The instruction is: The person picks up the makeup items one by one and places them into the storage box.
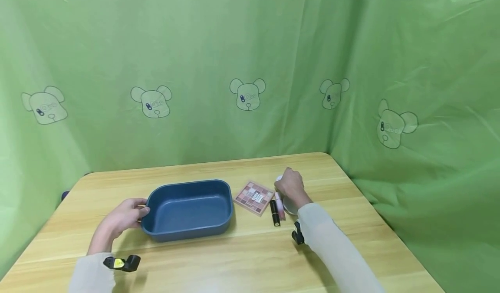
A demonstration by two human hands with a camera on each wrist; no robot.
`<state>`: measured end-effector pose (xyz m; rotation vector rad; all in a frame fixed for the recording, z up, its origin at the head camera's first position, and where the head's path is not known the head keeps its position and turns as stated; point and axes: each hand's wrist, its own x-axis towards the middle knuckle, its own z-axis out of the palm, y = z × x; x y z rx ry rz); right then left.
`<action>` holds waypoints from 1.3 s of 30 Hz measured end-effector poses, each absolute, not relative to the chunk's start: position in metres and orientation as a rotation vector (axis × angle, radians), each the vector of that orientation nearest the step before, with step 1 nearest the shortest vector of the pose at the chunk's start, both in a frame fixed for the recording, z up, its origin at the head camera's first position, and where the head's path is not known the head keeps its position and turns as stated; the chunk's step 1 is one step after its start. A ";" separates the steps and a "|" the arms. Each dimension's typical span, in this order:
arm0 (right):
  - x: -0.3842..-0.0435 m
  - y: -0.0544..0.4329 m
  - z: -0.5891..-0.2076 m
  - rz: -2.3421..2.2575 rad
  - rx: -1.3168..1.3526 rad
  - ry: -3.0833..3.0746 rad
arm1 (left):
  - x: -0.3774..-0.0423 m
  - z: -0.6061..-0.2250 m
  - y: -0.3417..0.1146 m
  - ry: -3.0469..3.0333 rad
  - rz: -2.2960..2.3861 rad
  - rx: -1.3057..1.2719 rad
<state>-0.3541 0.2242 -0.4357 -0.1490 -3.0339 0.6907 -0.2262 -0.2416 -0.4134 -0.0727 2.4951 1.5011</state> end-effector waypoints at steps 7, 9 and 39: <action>-0.355 0.222 -0.437 0.687 -0.118 -3.022 | -0.226 -0.413 -0.243 2.507 1.496 -0.077; -0.354 0.223 -0.436 0.685 -0.112 -3.032 | -0.226 -0.413 -0.242 2.508 1.497 -0.072; -0.351 0.231 -0.426 0.796 -0.070 -3.016 | -0.228 -0.414 -0.243 2.550 1.432 -0.071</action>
